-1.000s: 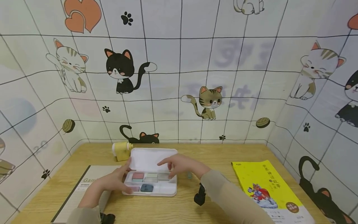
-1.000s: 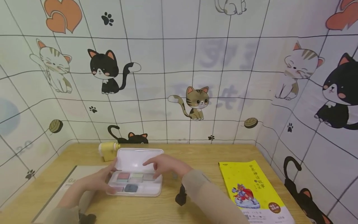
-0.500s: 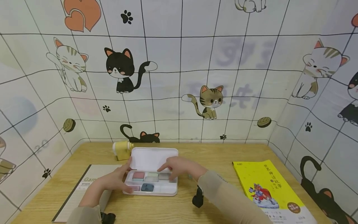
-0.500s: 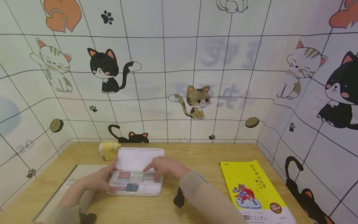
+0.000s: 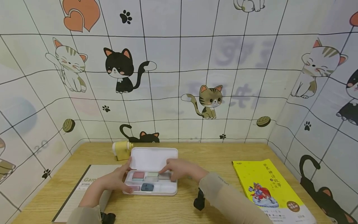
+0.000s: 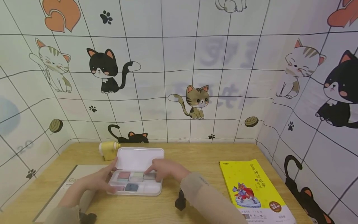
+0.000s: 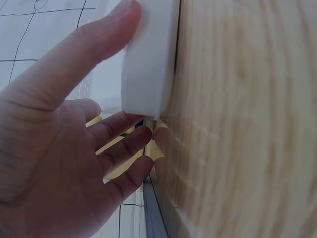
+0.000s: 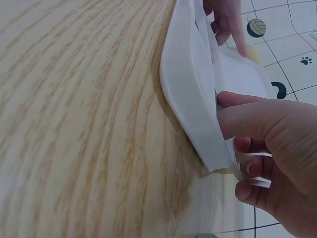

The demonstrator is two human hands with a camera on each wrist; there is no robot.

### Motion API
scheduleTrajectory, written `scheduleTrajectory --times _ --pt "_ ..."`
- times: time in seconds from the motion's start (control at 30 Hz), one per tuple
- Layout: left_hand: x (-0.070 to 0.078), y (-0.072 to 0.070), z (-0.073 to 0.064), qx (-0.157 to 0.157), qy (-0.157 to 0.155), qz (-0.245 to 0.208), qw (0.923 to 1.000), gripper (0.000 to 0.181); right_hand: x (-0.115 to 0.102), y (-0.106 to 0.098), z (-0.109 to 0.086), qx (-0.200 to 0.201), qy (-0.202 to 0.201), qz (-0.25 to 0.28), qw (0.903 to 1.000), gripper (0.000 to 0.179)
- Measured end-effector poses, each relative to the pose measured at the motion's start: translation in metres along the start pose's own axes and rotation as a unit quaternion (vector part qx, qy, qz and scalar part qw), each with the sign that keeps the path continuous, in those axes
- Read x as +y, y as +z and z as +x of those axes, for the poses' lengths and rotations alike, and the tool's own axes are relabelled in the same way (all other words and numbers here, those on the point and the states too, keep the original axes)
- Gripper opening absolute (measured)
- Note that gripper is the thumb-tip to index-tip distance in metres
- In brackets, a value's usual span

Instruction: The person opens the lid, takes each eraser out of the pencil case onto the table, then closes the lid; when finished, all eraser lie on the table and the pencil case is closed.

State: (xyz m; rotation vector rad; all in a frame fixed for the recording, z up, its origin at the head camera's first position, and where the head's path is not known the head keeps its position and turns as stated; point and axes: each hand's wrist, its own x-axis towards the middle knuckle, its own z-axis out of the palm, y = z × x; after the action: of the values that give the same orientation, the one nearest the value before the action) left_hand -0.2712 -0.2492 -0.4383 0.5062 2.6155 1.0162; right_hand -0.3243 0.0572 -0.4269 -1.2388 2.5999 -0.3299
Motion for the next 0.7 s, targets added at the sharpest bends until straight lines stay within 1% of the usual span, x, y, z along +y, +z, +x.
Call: scheduleTrajectory --times 0.2,0.3,0.53,0.7 --pt "0.0032 0.0002 -0.001 0.001 -0.003 -0.003 1.0 0.131 0.0009 0.0027 0.0013 0.001 0.005 0.017 0.9998 0.054" --pt "0.0039 0.0006 -0.0004 0.002 -0.004 -0.003 1.0 0.131 0.0012 0.0033 0.0011 0.001 0.008 0.018 0.9998 0.052" --pt "0.0037 0.0006 -0.0015 0.002 -0.009 -0.008 0.9999 0.131 -0.0002 0.005 -0.0008 -0.002 0.012 0.02 0.9997 0.056" --pt "0.0038 0.0004 -0.0026 0.001 -0.009 -0.015 0.9998 0.131 -0.0011 0.0054 -0.0004 -0.002 0.015 0.015 0.9998 0.054"
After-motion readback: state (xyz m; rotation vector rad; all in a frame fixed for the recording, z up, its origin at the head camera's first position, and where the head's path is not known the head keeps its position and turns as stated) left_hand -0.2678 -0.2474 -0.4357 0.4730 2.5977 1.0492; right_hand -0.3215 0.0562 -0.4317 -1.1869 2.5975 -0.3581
